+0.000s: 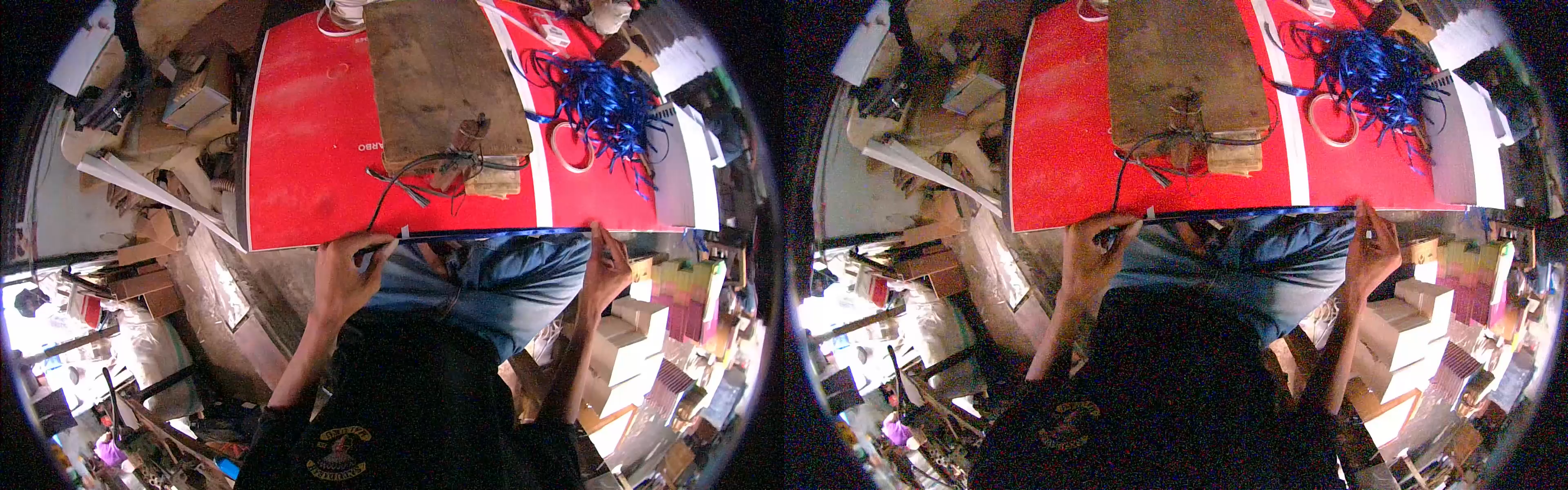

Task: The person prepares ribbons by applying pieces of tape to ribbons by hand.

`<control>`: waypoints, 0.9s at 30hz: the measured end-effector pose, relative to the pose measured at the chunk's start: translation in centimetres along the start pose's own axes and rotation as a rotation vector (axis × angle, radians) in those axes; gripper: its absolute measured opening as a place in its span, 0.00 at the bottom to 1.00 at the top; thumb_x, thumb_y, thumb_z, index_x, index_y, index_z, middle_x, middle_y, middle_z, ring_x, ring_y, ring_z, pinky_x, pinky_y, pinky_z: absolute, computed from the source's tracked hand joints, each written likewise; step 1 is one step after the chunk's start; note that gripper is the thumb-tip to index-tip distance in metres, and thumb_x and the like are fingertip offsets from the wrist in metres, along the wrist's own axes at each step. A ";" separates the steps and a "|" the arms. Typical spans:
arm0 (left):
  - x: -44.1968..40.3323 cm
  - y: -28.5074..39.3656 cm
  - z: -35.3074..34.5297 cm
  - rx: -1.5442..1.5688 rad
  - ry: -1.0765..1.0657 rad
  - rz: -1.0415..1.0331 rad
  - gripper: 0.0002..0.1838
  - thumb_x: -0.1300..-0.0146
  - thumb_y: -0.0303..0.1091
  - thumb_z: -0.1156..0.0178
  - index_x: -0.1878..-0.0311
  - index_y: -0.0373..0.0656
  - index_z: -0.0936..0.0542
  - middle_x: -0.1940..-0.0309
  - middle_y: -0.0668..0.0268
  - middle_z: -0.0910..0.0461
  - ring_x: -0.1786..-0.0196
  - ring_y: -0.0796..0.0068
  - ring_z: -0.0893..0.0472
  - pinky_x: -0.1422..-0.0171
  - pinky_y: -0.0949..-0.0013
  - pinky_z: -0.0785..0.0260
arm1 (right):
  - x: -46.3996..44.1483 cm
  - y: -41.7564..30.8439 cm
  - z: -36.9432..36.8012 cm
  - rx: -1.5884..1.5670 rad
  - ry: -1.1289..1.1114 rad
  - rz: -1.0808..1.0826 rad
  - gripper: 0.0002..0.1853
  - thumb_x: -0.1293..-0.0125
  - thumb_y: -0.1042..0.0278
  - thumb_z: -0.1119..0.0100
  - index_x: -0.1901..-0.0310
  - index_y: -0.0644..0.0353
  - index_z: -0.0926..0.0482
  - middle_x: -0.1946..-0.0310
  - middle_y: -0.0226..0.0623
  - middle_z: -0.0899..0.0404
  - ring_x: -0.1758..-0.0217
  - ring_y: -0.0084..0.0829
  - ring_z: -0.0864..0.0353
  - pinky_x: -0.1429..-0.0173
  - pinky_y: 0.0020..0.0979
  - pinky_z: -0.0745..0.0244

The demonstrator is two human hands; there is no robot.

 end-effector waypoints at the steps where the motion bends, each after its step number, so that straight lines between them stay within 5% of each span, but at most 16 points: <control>1: 0.1 0.1 0.0 0.077 -0.006 -0.010 0.06 0.40 0.27 0.32 0.59 0.43 0.12 0.70 0.59 0.13 0.75 0.71 0.19 0.69 0.70 0.30 | -0.2 -0.5 0.3 -0.001 0.003 0.005 0.12 0.38 0.68 0.27 0.54 0.58 0.11 0.68 0.37 0.14 0.67 0.25 0.18 0.66 0.29 0.25; 3: 0.1 1.4 0.5 0.158 -0.010 -0.029 0.06 0.40 0.26 0.32 0.59 0.42 0.12 0.69 0.58 0.12 0.75 0.72 0.19 0.68 0.70 0.30 | -0.5 -4.2 1.7 0.184 0.088 0.253 0.15 0.39 0.68 0.27 0.50 0.58 0.13 0.65 0.36 0.14 0.68 0.25 0.19 0.70 0.27 0.28; 4: 0.0 3.7 1.4 0.171 -0.072 -0.039 0.07 0.41 0.25 0.32 0.59 0.41 0.12 0.68 0.58 0.12 0.74 0.73 0.19 0.68 0.70 0.30 | -0.5 -7.6 2.7 0.094 0.053 0.133 0.17 0.40 0.69 0.27 0.49 0.57 0.14 0.62 0.36 0.14 0.67 0.23 0.19 0.72 0.25 0.31; 7: -0.5 8.7 2.7 0.213 -0.169 -0.116 0.07 0.42 0.22 0.32 0.59 0.40 0.12 0.66 0.59 0.13 0.71 0.74 0.18 0.68 0.71 0.30 | 1.0 -16.8 4.3 -0.286 -0.213 0.192 0.13 0.42 0.76 0.29 0.54 0.58 0.13 0.54 0.33 0.13 0.69 0.13 0.22 0.73 0.18 0.36; 11: -1.4 12.4 3.2 0.250 -0.224 -0.259 0.11 0.46 0.19 0.30 0.59 0.42 0.12 0.67 0.61 0.13 0.70 0.72 0.17 0.68 0.72 0.29 | 0.9 -23.0 2.7 -0.673 -0.872 0.096 0.15 0.46 0.76 0.26 0.55 0.62 0.14 0.56 0.38 0.13 0.63 0.18 0.17 0.69 0.18 0.30; 20: -7.5 15.6 5.6 0.181 -0.016 -0.344 0.08 0.43 0.22 0.32 0.59 0.40 0.12 0.66 0.58 0.13 0.64 0.70 0.13 0.59 0.69 0.23 | -4.8 -24.9 -0.2 -0.662 -0.665 0.475 0.07 0.39 0.79 0.32 0.59 0.67 0.15 0.67 0.40 0.16 0.64 0.25 0.18 0.58 0.26 0.26; 27: -11.9 13.3 4.0 0.235 0.055 -0.346 0.06 0.40 0.25 0.32 0.60 0.37 0.13 0.67 0.55 0.13 0.64 0.67 0.12 0.59 0.69 0.22 | -7.4 -24.9 -4.9 -0.569 -0.784 0.351 0.06 0.35 0.78 0.35 0.58 0.68 0.16 0.64 0.39 0.15 0.64 0.21 0.20 0.60 0.23 0.28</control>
Point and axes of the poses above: each hand's wrist, its own x-axis away from the middle knuckle, its own z-axis out of the back of the hand, y = z × x, the point moved 5 cm from there along -x, towards the middle knuckle
